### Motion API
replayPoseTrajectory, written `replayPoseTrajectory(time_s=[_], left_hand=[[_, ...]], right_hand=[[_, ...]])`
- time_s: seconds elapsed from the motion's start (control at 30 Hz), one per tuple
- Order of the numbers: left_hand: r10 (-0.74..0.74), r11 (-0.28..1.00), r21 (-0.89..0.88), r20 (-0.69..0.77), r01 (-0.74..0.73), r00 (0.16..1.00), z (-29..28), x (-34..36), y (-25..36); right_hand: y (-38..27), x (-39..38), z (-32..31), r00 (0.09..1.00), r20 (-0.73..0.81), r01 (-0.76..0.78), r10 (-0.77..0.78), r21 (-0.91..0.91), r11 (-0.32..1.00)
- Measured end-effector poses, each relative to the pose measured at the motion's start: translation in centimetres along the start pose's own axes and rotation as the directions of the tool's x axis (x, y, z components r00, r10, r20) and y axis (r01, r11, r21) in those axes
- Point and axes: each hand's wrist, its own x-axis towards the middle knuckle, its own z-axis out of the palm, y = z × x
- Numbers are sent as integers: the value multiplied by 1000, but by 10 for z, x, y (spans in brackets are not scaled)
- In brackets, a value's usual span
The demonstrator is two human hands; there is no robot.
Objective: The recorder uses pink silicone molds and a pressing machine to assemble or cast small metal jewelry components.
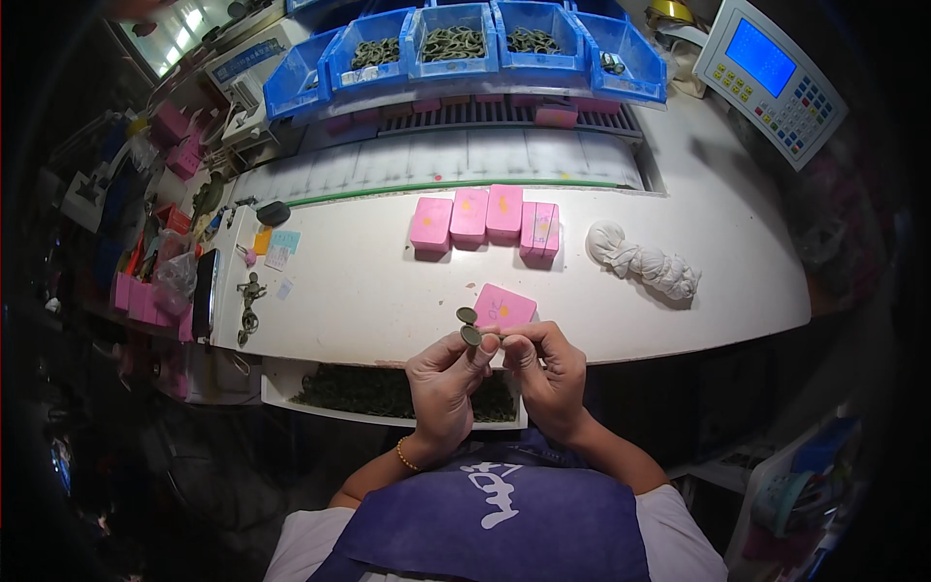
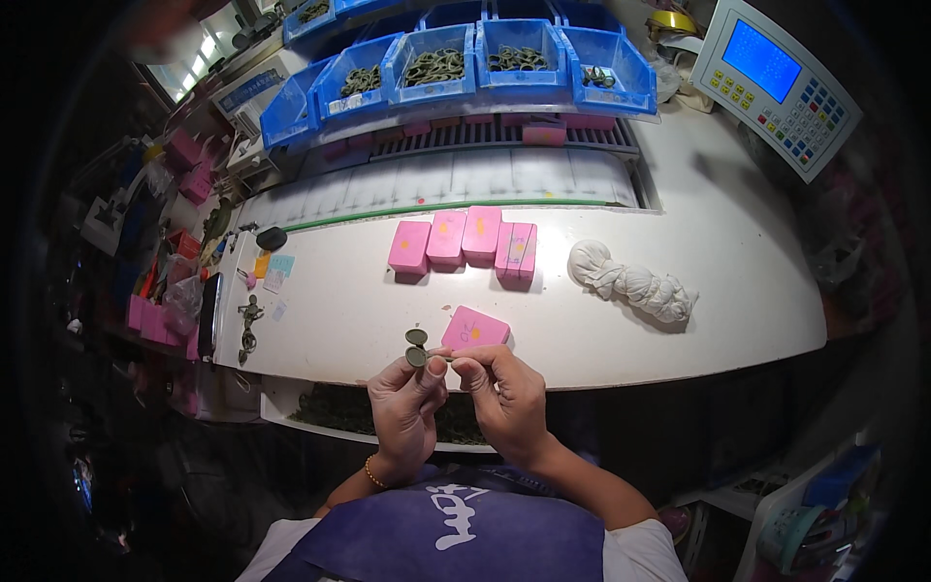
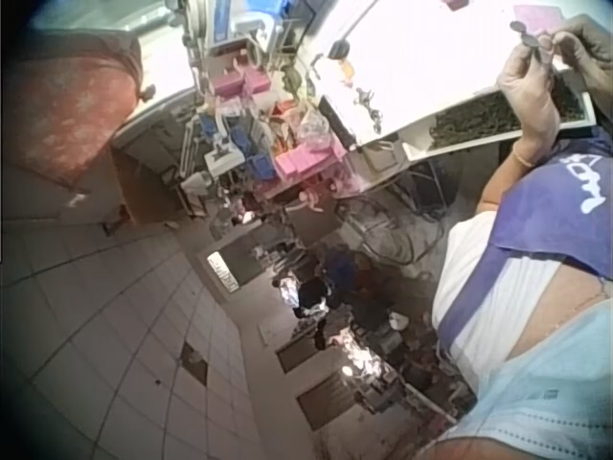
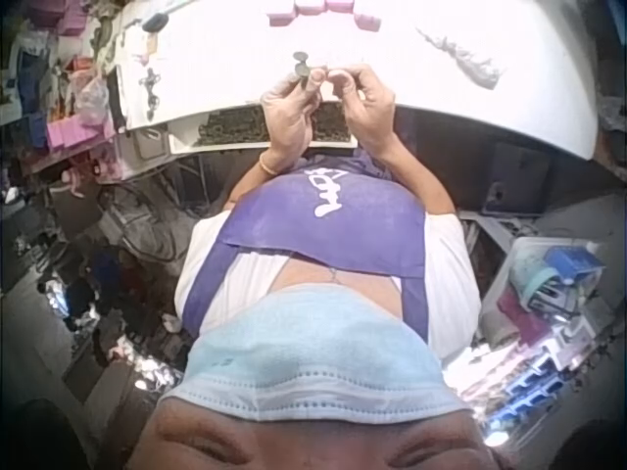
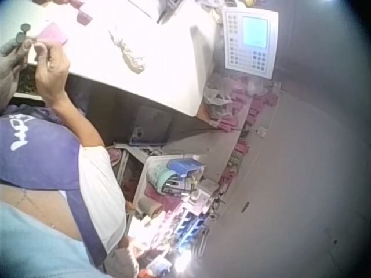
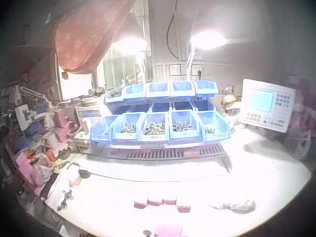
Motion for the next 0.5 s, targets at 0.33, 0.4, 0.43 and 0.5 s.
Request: replayPoseTrajectory(time_s=[0.33,0.4,0.43,0.5], left_hand=[[8,1000,13,1,-8,1000,0,0,0],[-30,999,-40,23,31,999,-2,1,0],[-29,999,-41,22,30,999,0,1,1],[-108,993,-57,-19,106,994,3,3,4]], right_hand=[[6,1,0,986,-14,163,-167,-144,976],[5,3,-2,974,17,223,-224,-193,955],[4,5,-4,959,51,282,-278,-240,929],[1,10,-6,936,77,350,-343,-308,885]])
